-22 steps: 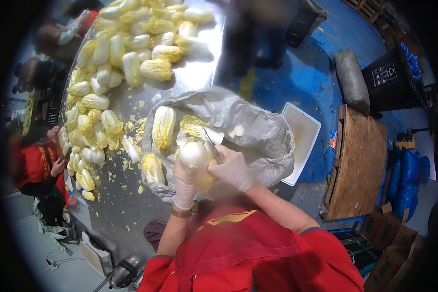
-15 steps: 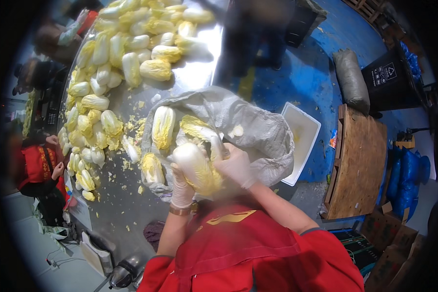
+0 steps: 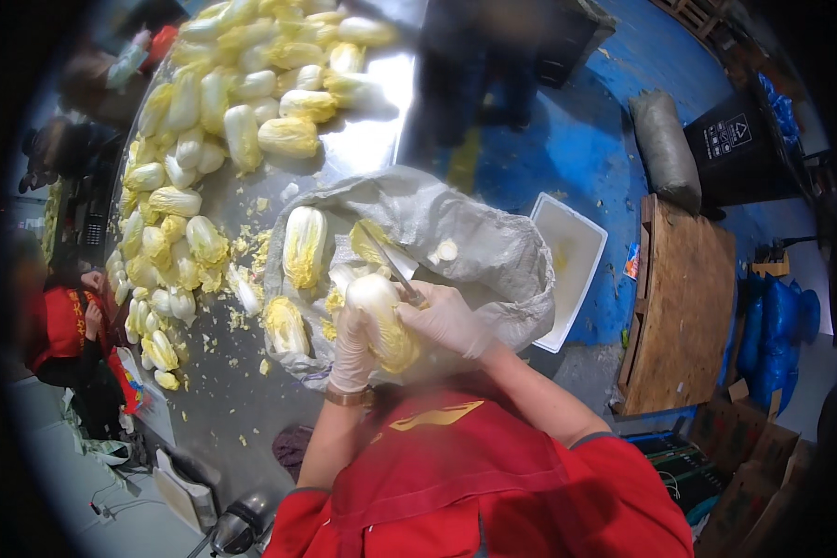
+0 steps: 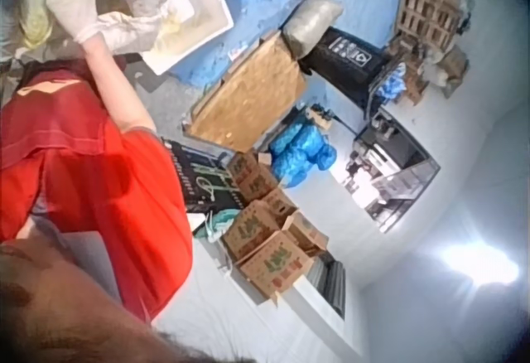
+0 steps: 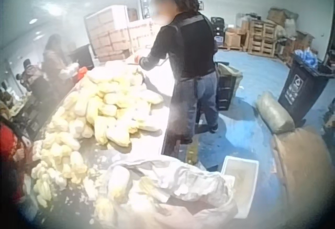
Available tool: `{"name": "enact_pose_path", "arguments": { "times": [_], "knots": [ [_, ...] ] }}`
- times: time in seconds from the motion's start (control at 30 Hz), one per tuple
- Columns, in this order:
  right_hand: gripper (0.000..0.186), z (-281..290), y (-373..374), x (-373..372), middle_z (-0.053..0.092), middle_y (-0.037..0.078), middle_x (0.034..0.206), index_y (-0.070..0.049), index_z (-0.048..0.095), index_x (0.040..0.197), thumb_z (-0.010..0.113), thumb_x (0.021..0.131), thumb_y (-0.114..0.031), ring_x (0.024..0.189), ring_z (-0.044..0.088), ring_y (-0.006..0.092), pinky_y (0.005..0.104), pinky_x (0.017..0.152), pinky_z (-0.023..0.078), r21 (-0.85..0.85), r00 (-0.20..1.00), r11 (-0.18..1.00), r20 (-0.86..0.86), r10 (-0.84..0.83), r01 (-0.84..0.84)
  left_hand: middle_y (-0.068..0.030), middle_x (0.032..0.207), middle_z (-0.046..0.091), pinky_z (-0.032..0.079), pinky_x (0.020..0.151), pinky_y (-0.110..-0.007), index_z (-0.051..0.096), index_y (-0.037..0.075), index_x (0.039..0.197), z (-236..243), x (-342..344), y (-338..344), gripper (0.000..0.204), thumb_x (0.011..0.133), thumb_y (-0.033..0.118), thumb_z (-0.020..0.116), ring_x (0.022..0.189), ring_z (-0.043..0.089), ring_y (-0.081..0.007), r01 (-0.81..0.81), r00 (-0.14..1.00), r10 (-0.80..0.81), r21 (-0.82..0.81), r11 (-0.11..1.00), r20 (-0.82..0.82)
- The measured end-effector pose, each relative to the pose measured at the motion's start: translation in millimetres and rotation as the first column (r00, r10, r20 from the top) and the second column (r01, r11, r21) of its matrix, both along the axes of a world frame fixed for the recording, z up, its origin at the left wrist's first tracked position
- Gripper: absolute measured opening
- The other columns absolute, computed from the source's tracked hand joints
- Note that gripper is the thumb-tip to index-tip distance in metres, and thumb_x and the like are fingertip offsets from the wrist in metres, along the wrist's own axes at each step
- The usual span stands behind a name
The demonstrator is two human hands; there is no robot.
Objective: The person repeatedly cuts the base off napa cabbage heads using a knife and places the trimmed heads onto a metal table. The person works one at a time, handling each cabbage head individually.
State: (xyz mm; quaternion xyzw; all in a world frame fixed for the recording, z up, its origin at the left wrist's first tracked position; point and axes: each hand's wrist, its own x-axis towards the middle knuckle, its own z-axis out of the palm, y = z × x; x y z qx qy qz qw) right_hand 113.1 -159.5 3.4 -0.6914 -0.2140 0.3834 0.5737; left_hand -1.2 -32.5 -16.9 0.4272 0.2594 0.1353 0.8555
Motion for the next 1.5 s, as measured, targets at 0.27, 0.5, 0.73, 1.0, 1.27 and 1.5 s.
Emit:
{"name": "enact_pose_path", "arguments": {
  "times": [0.27, 0.5, 0.73, 1.0, 1.27, 1.5],
  "knots": [
    [0.031, -10.2, 0.8, -15.0, 0.065, 0.022, 0.080, -0.003, 0.064, 0.104, 0.061, 0.079, -0.022, 0.075, 0.067, 0.0359, 0.0389, 0.070, 0.054, 0.013, 0.962, 0.996, 0.258, -0.086, 0.086, -0.0066, 0.115, 0.061, 0.051, 0.087, -0.032, 0.051, 0.000, 0.128, -1.0, -6.6, -1.0, 0.080, 0.078, 0.059, 0.072, 0.102, 0.060, -0.0160, 0.025, 0.998, -0.024, 0.019, 0.999, -0.053],
    [0.030, 3.0, -10.3, -19.1, 0.065, 0.021, 0.079, -0.004, 0.064, 0.101, 0.061, 0.077, -0.021, 0.076, 0.066, 0.0366, 0.0415, 0.069, 0.054, -0.064, 0.965, 0.984, 0.215, -0.149, 0.166, -0.0082, 0.117, 0.061, 0.050, 0.088, -0.033, 0.051, 0.000, 0.130, 6.2, -0.5, -4.1, 0.077, 0.080, 0.054, 0.073, 0.101, 0.061, -0.0181, 0.138, 0.990, -0.138, -0.008, 0.990, 0.028],
    [0.029, -14.0, -10.5, -18.8, 0.067, 0.019, 0.084, -0.006, 0.064, 0.103, 0.062, 0.078, -0.020, 0.081, 0.066, 0.0378, 0.0434, 0.072, 0.053, -0.196, 0.910, 0.919, 0.313, -0.271, 0.341, -0.0124, 0.106, 0.062, 0.050, 0.085, -0.034, 0.048, -0.003, 0.128, -1.9, 22.4, -1.9, 0.060, 0.083, 0.031, 0.072, 0.096, 0.061, -0.0214, 0.214, 0.956, 0.063, 0.828, 0.519, -0.287],
    [0.036, -8.9, 0.4, -16.0, 0.067, 0.021, 0.089, -0.006, 0.061, 0.108, 0.063, 0.075, -0.019, 0.084, 0.065, 0.0388, 0.0443, 0.075, 0.053, -0.133, 0.938, 0.980, 0.334, -0.094, 0.146, -0.0061, 0.102, 0.064, 0.052, 0.081, -0.028, 0.051, -0.001, 0.119, 12.5, 18.2, -6.7, 0.047, 0.083, 0.017, 0.074, 0.089, 0.062, -0.0127, 0.129, 0.982, -0.057, 0.417, 0.900, -0.181],
    [0.034, -1.1, 1.8, -20.1, 0.067, 0.022, 0.090, -0.005, 0.062, 0.105, 0.064, 0.074, -0.019, 0.085, 0.065, 0.0385, 0.0435, 0.077, 0.053, -0.148, 0.945, 0.976, 0.310, -0.105, 0.157, -0.0049, 0.103, 0.064, 0.050, 0.082, -0.029, 0.056, 0.000, 0.120, 16.2, -1.1, 13.2, 0.063, 0.082, 0.048, 0.074, 0.094, 0.060, -0.0126, 0.250, 0.967, -0.211, 0.379, 0.891, -0.141],
    [0.032, -1.1, 6.7, -10.6, 0.066, 0.021, 0.093, -0.005, 0.062, 0.104, 0.064, 0.075, -0.019, 0.088, 0.064, 0.0377, 0.0430, 0.079, 0.052, -0.176, 0.949, 0.971, 0.297, -0.101, 0.159, -0.0075, 0.111, 0.064, 0.048, 0.086, -0.029, 0.052, -0.001, 0.130, 2.3, 4.2, 25.2, 0.069, 0.085, 0.047, 0.071, 0.097, 0.059, -0.0132, 0.303, 0.949, -0.268, 0.247, 0.920, -0.167]
  ]
}}
